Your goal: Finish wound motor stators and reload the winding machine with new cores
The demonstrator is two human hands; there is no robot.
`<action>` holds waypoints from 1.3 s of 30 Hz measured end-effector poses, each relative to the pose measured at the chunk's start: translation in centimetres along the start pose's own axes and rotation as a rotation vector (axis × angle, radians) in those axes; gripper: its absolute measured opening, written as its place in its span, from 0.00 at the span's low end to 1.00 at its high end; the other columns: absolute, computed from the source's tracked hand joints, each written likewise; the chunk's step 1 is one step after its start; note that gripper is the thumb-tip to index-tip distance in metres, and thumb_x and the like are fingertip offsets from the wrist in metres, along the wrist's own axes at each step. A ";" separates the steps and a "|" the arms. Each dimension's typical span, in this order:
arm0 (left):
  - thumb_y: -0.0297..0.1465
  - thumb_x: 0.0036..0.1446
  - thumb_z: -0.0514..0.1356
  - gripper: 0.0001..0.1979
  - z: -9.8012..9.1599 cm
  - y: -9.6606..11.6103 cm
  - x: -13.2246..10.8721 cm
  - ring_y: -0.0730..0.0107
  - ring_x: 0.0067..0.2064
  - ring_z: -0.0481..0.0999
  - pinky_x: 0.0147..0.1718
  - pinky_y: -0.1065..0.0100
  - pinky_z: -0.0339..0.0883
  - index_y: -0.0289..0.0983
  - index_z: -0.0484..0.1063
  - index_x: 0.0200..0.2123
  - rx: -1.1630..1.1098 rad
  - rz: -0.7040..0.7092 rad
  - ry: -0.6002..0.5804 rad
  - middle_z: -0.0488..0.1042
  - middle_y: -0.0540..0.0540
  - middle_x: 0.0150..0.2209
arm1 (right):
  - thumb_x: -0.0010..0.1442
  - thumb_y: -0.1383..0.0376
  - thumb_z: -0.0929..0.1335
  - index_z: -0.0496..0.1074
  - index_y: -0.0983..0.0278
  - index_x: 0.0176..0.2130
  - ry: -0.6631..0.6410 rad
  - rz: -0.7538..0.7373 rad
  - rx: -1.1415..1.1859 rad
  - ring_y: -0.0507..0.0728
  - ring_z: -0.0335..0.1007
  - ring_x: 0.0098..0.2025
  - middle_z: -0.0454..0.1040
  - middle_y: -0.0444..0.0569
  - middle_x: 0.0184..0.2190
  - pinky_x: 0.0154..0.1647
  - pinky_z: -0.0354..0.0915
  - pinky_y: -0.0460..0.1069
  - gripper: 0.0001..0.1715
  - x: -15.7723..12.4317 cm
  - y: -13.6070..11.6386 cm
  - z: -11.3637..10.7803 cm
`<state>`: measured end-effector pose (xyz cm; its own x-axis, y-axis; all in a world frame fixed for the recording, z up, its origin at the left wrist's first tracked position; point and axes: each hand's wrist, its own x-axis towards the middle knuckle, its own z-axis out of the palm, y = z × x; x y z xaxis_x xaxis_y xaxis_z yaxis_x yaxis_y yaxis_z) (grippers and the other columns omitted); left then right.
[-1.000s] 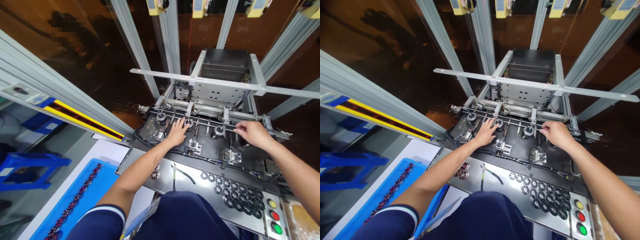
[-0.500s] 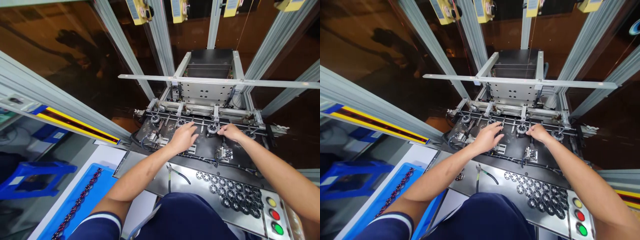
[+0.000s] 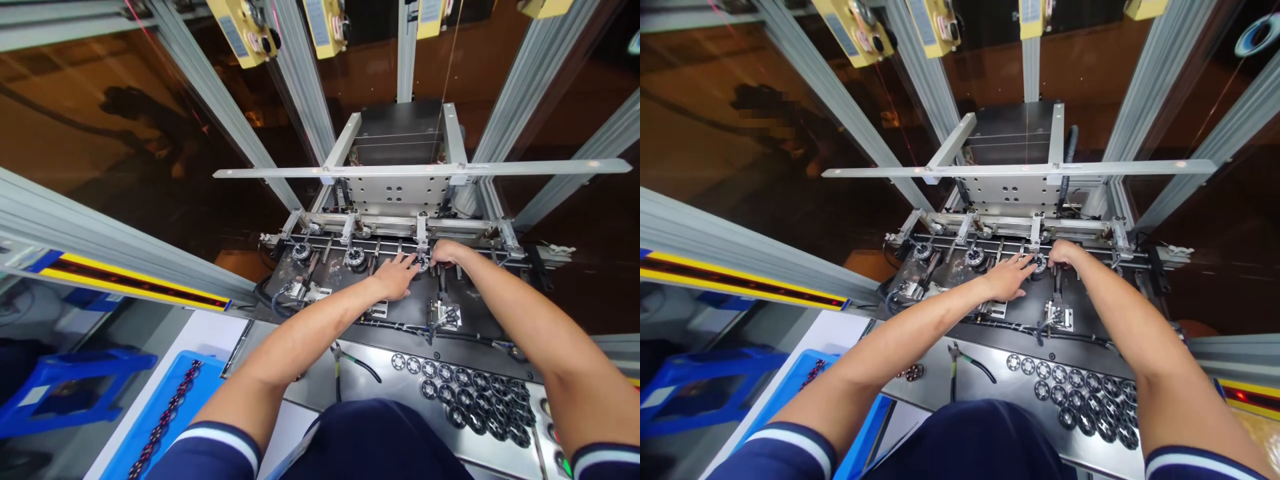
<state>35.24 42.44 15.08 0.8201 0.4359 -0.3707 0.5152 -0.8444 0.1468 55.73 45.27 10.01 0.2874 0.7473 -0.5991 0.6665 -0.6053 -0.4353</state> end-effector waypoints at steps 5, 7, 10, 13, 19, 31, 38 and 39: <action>0.34 0.58 0.65 0.41 -0.5 0.0 0.1 0.42 0.74 0.44 0.65 0.43 0.56 0.41 0.49 0.70 0.011 0.015 -0.048 0.39 0.39 0.75 | 0.66 0.57 0.69 0.70 0.66 0.53 0.129 -0.032 0.064 0.59 0.73 0.49 0.73 0.53 0.51 0.48 0.73 0.57 0.20 -0.4 0.5 -0.4; 0.34 0.57 0.65 0.42 -0.7 0.1 0.2 0.42 0.74 0.44 0.66 0.44 0.56 0.41 0.49 0.70 0.009 0.009 -0.068 0.39 0.38 0.75 | 0.66 0.56 0.68 0.71 0.66 0.52 0.115 -0.072 0.100 0.59 0.73 0.48 0.73 0.51 0.50 0.48 0.73 0.57 0.20 -1.1 0.9 -0.1; 0.34 0.57 0.65 0.43 -1.0 0.0 0.2 0.43 0.73 0.46 0.66 0.46 0.56 0.43 0.48 0.71 0.005 -0.001 -0.108 0.39 0.40 0.75 | 0.66 0.56 0.69 0.72 0.67 0.51 0.072 -0.120 0.147 0.59 0.74 0.47 0.74 0.50 0.49 0.47 0.73 0.56 0.19 -1.9 1.2 0.7; 0.35 0.58 0.64 0.44 -1.0 -0.3 0.1 0.44 0.73 0.47 0.64 0.47 0.59 0.45 0.44 0.71 -0.007 0.005 -0.146 0.35 0.43 0.75 | 0.66 0.57 0.68 0.71 0.67 0.51 0.046 -0.123 0.168 0.57 0.74 0.46 0.74 0.51 0.48 0.46 0.73 0.56 0.19 -2.1 1.3 1.4; 0.35 0.56 0.65 0.46 -0.7 -0.6 0.4 0.42 0.72 0.51 0.63 0.46 0.60 0.45 0.43 0.72 -0.006 -0.007 -0.163 0.31 0.42 0.75 | 0.66 0.57 0.69 0.71 0.67 0.51 0.032 -0.131 0.106 0.58 0.74 0.47 0.74 0.51 0.49 0.47 0.73 0.56 0.19 -2.8 0.5 1.6; 0.33 0.68 0.50 0.21 -1.7 3.1 0.2 0.56 0.65 0.68 0.61 0.55 0.65 0.37 0.63 0.63 0.026 0.110 0.110 0.70 0.37 0.63 | 0.58 0.63 0.73 0.79 0.64 0.32 0.457 -0.119 -0.183 0.60 0.76 0.42 0.80 0.51 0.35 0.47 0.67 0.53 0.06 -15.0 9.7 -7.0; 0.31 0.63 0.59 0.32 -1.6 8.8 8.8 0.52 0.73 0.50 0.66 0.50 0.58 0.36 0.55 0.68 0.089 0.346 0.111 0.50 0.40 0.73 | 0.65 0.58 0.69 0.73 0.66 0.47 0.330 -0.090 -0.265 0.57 0.73 0.49 0.75 0.51 0.49 0.51 0.71 0.58 0.15 -11.1 13.7 -6.7; 0.31 0.61 0.61 0.35 -1.3 9.2 9.4 0.50 0.73 0.49 0.65 0.48 0.58 0.36 0.53 0.69 0.102 0.352 0.101 0.48 0.40 0.73 | 0.66 0.58 0.69 0.73 0.66 0.49 0.309 -0.105 -0.262 0.58 0.73 0.50 0.74 0.51 0.50 0.51 0.72 0.58 0.16 -10.6 13.7 -6.3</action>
<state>48.05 39.15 14.16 0.9655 0.1380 -0.2209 0.1745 -0.9724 0.1550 66.11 30.79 14.61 0.3749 0.8723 -0.3139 0.8441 -0.4612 -0.2736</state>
